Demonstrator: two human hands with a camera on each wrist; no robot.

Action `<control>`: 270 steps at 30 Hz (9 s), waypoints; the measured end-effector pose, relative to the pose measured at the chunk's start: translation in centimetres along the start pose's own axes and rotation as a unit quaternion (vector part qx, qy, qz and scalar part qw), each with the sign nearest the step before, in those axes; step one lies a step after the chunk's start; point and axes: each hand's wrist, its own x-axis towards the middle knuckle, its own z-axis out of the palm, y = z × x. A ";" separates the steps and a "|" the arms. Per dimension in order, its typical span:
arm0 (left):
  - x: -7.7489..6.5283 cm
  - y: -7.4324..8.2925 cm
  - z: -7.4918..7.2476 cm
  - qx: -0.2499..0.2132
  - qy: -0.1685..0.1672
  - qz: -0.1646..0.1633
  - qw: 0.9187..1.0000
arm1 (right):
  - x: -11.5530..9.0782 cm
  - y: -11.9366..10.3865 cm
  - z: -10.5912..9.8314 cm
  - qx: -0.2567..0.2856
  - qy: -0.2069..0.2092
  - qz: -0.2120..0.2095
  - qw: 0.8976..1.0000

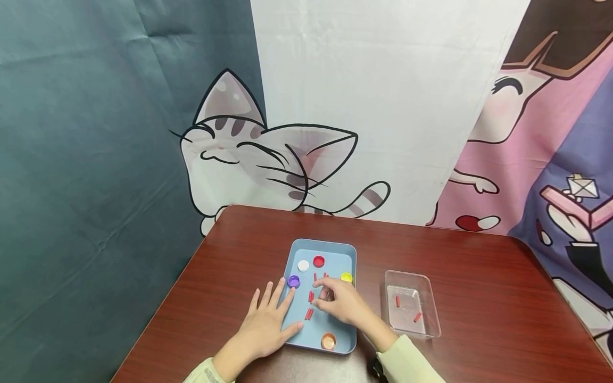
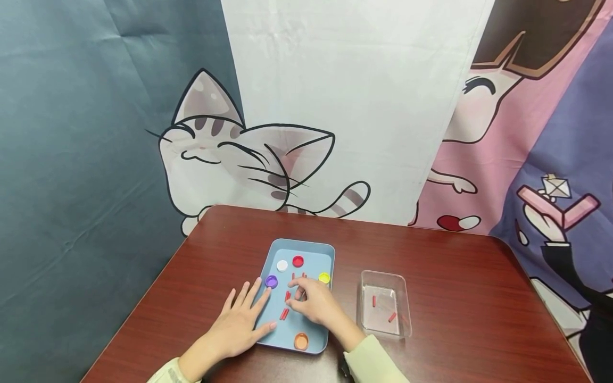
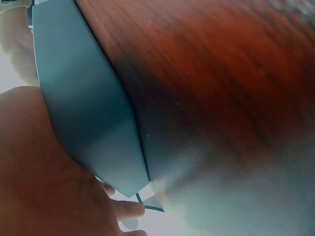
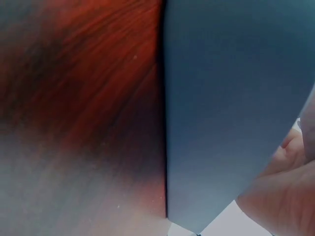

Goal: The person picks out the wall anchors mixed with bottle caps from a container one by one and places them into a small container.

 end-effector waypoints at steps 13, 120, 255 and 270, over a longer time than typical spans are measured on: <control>0.0 0.0 -0.1 -0.002 -0.003 0.001 1.000 | 0.8 0.0 0.7 -0.051 -0.022 -0.002 0.998; 0.0 0.1 -0.1 -0.002 0.022 0.002 1.000 | 0.0 -0.5 -1.3 0.005 0.109 0.059 0.992; -0.1 -0.1 0.1 -0.017 0.023 0.002 1.000 | -10.7 7.3 -14.5 0.051 0.176 0.167 0.969; 0.0 -0.1 0.3 -0.014 0.022 0.001 1.000 | -9.3 6.4 -13.5 0.066 0.165 0.152 0.972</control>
